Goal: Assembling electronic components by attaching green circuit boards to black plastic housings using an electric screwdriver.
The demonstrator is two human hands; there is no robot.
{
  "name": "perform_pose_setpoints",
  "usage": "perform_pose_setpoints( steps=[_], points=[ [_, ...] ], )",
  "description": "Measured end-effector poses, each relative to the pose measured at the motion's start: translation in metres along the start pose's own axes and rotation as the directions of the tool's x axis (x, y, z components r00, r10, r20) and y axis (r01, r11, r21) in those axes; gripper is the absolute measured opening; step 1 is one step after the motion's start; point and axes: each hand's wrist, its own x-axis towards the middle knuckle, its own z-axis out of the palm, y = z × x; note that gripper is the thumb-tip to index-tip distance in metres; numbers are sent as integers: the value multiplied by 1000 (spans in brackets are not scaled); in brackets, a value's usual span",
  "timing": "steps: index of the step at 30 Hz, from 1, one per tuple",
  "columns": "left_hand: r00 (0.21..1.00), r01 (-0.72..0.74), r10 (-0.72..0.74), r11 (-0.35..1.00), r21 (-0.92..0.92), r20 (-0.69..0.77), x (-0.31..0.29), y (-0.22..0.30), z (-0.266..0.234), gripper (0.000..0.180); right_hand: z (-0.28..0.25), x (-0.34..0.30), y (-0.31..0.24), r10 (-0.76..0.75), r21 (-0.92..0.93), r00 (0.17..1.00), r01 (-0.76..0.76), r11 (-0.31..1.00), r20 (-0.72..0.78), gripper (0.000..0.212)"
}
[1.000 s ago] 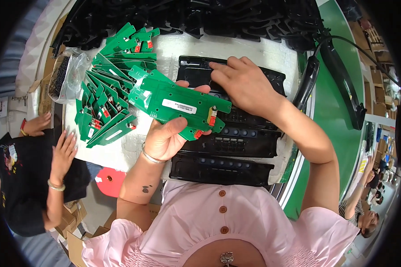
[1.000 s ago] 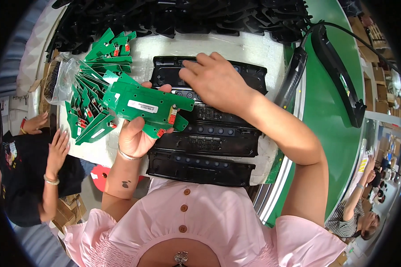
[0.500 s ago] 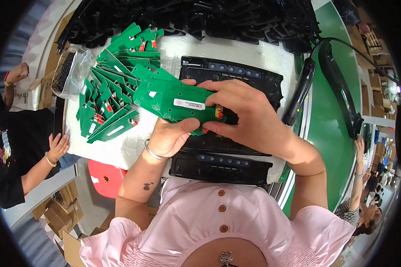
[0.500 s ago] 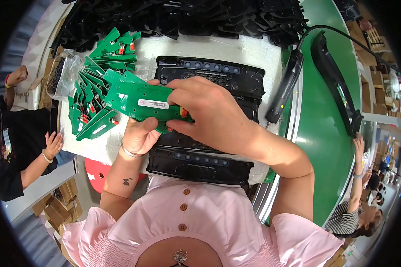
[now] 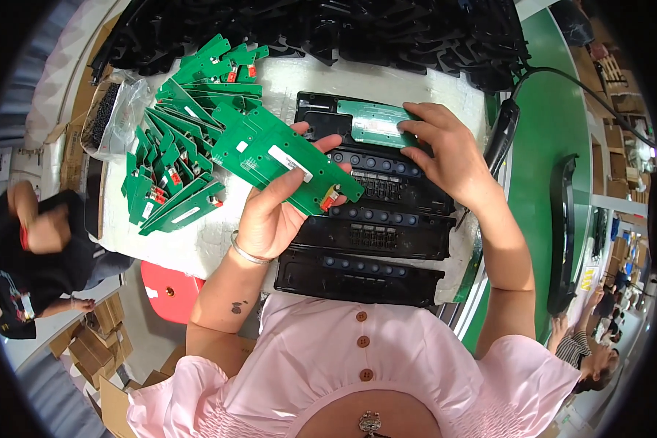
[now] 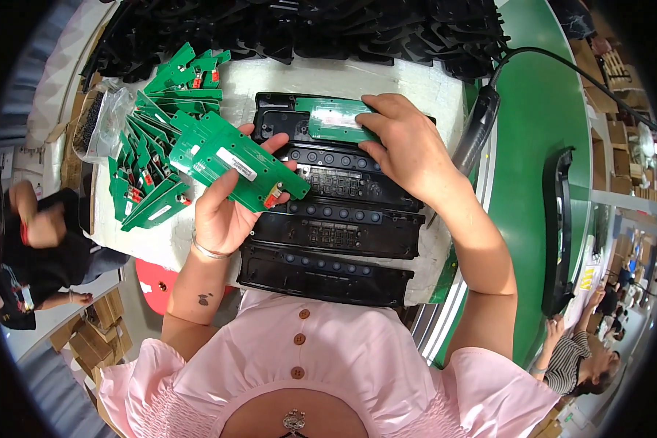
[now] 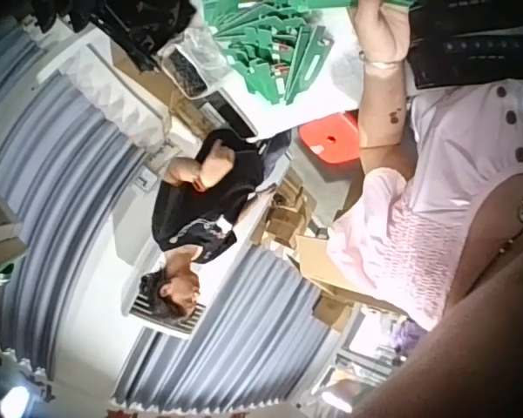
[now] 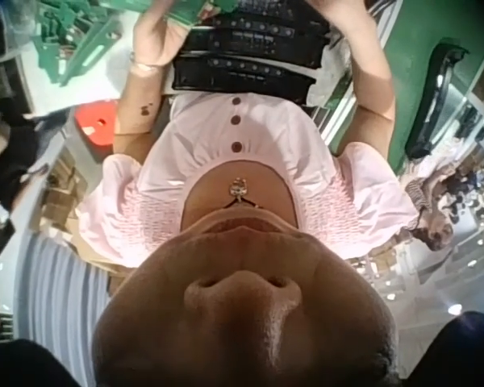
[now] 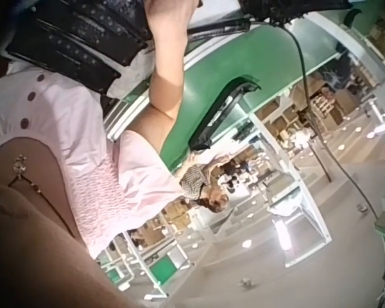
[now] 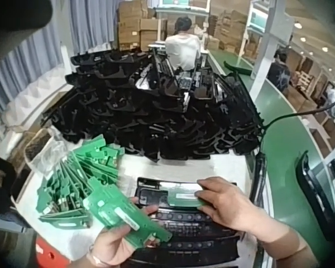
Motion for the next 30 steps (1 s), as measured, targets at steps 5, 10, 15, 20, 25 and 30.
perform_pose_setpoints(
  steps=[5, 10, 15, 20, 25, 30],
  points=[
    [1000, 7, -7, 1000, -13, -14, 1, 1, 1, 52, 2, -2, 3, 50, 30, 999, -50, 998, -4, 29],
    [1000, -2, 2, 1000, -6, -3, 2, 0, 0, 55, 2, -5, 13, -6, -17, 994, 5, 1000, -111, 28],
    [1000, -5, 6, 1000, -17, 20, 3, 0, 2, 55, 1, -12, 16, 21, 3, 997, -21, 1000, -78, 24],
    [1000, -8, 8, 1000, -9, 12, 1, -3, 1, 56, 5, -19, 17, 35, 42, 995, -31, 999, -95, 21],
    [1000, -15, 15, 1000, 1, -2, -3, -1, 0, 57, 8, -17, 16, 37, 63, 995, -31, 998, -91, 21],
    [1000, -10, 10, 1000, -2, 5, 1, 4, -3, 57, 11, -12, 16, 38, 76, 994, -30, 997, -106, 21]
  ],
)
